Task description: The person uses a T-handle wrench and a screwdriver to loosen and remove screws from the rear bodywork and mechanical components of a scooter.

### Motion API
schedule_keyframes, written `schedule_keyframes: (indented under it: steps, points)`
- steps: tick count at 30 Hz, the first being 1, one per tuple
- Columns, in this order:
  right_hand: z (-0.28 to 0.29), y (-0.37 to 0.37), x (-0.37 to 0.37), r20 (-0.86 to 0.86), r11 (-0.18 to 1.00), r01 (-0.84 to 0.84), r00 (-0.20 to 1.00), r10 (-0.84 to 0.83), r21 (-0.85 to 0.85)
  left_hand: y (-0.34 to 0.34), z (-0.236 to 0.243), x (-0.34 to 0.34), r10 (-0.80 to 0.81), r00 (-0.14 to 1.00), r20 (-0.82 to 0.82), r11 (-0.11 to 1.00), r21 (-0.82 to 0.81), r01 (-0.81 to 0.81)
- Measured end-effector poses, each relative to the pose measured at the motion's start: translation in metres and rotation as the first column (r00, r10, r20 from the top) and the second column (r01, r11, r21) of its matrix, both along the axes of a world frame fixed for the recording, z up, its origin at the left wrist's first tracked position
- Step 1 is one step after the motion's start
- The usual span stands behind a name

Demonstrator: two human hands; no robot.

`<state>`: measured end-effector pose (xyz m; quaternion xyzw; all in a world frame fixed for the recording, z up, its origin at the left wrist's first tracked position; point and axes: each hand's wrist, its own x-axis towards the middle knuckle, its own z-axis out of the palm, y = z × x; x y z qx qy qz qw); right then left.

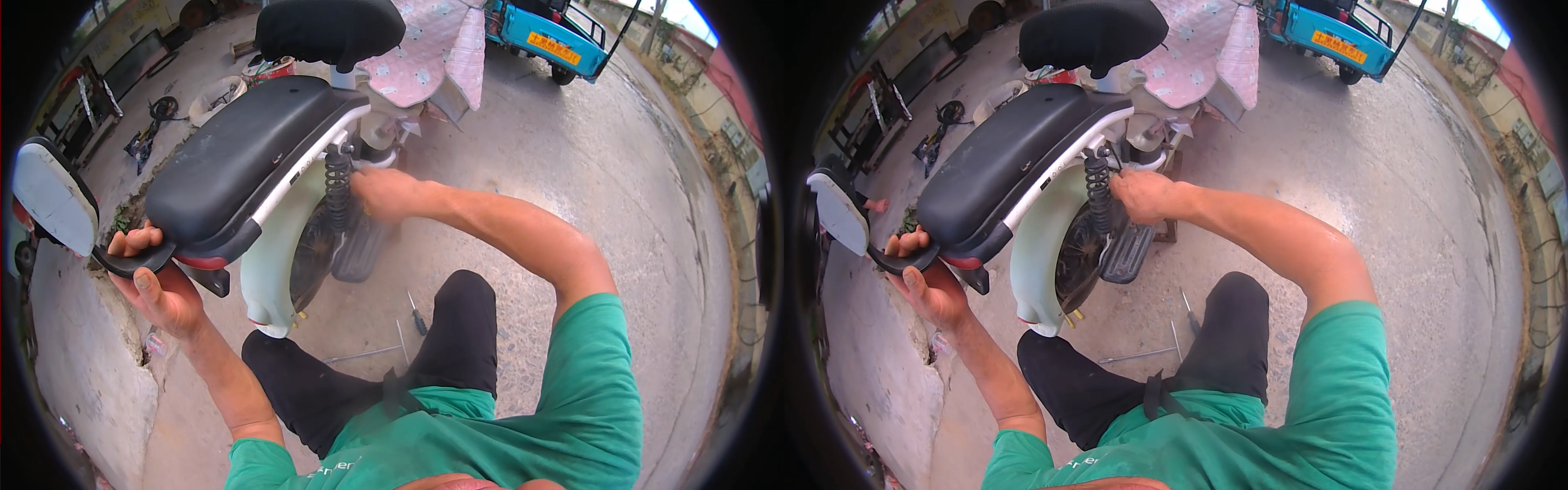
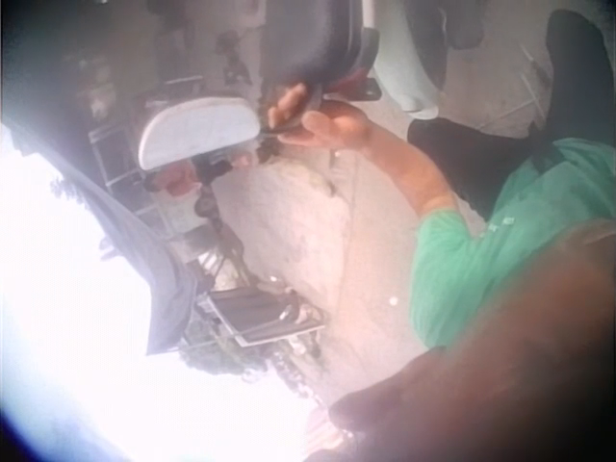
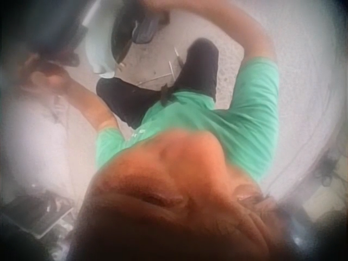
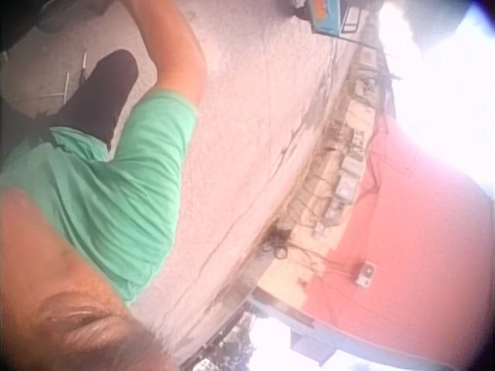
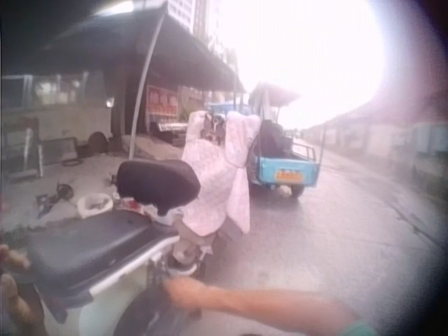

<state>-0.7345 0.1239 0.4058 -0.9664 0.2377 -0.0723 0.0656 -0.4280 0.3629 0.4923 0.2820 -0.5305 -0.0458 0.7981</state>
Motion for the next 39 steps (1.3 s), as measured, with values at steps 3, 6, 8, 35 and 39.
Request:
schedule_keyframes:
  steps: [3, 6, 8, 35, 39]
  points:
    - [0.003, 0.003, 0.011, 0.086, 0.997, -0.002, 0.996, -0.004, 0.076, 0.005, -0.001, 0.005, 0.037, 0.999, -0.009, 0.999, 0.010, -0.037]
    - [0.051, 0.020, 0.030, -0.303, 0.976, 0.218, 0.928, -0.216, -0.029, 0.008, 0.008, 0.007, 0.038, 0.999, -0.031, 0.999, -0.011, -0.038]
    - [0.055, 0.015, 0.023, -0.392, 0.966, 0.246, 0.884, -0.257, -0.079, -0.003, 0.006, 0.001, 0.106, 0.994, -0.002, 0.994, 0.001, -0.106]
    - [-0.055, 0.000, 0.029, 0.608, 0.685, 0.152, 0.354, -0.711, 0.713, -0.008, -0.001, 0.007, 0.154, 0.988, 0.005, 0.987, -0.047, -0.154]
    - [-0.069, -0.007, 0.038, 0.589, 0.503, -0.339, 0.228, -0.775, 0.795, -0.007, -0.001, 0.007, 0.171, 0.985, 0.022, 0.984, -0.048, -0.170]
